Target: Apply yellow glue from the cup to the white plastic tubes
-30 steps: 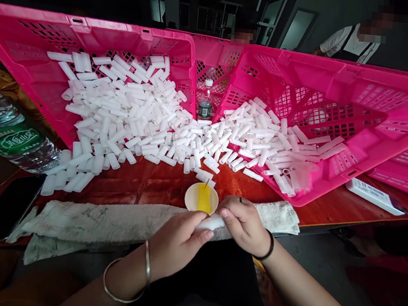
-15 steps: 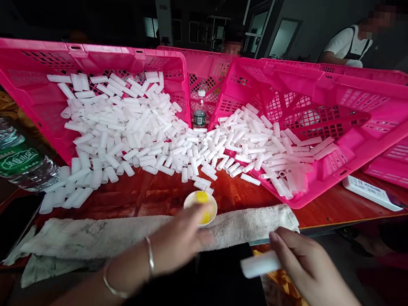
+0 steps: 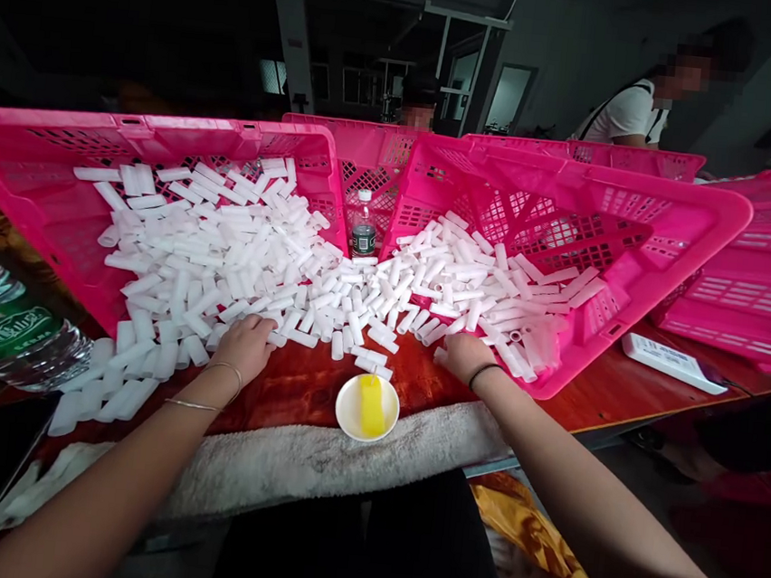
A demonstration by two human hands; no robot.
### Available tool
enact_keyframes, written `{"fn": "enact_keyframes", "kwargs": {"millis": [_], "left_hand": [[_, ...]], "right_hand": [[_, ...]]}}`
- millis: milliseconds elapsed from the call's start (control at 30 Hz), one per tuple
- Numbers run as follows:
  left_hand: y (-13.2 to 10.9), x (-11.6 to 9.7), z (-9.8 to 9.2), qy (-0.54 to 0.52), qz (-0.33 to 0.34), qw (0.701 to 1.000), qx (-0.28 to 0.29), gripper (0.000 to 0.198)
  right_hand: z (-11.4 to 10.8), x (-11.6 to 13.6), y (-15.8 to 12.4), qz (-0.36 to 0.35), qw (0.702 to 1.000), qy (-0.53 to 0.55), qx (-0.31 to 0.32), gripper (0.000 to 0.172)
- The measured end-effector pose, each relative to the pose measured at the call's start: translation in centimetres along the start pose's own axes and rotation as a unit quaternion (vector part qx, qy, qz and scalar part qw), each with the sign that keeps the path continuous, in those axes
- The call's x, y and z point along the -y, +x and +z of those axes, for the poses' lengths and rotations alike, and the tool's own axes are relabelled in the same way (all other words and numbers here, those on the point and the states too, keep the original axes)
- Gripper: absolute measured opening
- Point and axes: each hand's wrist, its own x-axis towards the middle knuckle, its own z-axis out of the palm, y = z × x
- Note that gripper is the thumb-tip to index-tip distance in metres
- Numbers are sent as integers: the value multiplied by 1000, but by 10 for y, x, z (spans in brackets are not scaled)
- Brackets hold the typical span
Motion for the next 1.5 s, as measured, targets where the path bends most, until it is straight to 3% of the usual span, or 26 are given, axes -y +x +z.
{"fn": "enact_keyframes", "kwargs": {"millis": [100,167,267,333,533,700,833,967,1100,1200,1300,1400,1500], "left_hand": [[9,7,0,-19,12,999,33,29],[11,8,-1,-36,21,998,54,24],[4,-2,-6,-66,40,994,73,17],[-8,-16,-9,-91,55,991,83,15],[-52,-55,-10,-191,69,976,84,23],[-84,-80,-10,-297,31,953,38,16],[-100,-101,-2,-345,60,936,24,55],[-100,-113,12,-343,90,935,6,71],[-95,-120,17,-354,85,932,8,76],[-92,-122,17,-373,83,924,19,83],[-91,-124,19,-392,81,916,30,85],[-92,-124,20,-397,71,914,40,83],[-92,-124,19,-400,67,913,48,82]], "right_hand": [[1,12,-22,-46,999,22,-6,13],[-1,17,-44,-99,990,103,-22,13],[0,21,-65,-202,934,295,-11,7],[8,24,-69,-254,899,357,2,10],[50,36,-52,-365,870,316,-96,24],[60,36,-50,-374,876,292,-83,23],[56,36,-53,-325,878,350,-33,31],[56,38,-57,-291,898,327,-34,23],[59,34,-62,-358,873,328,-39,17],[63,31,-64,-329,852,408,-3,20],[64,29,-66,-279,856,435,7,24],[59,28,-70,-331,872,361,-26,15],[54,28,-76,-389,866,311,-35,15]]}}
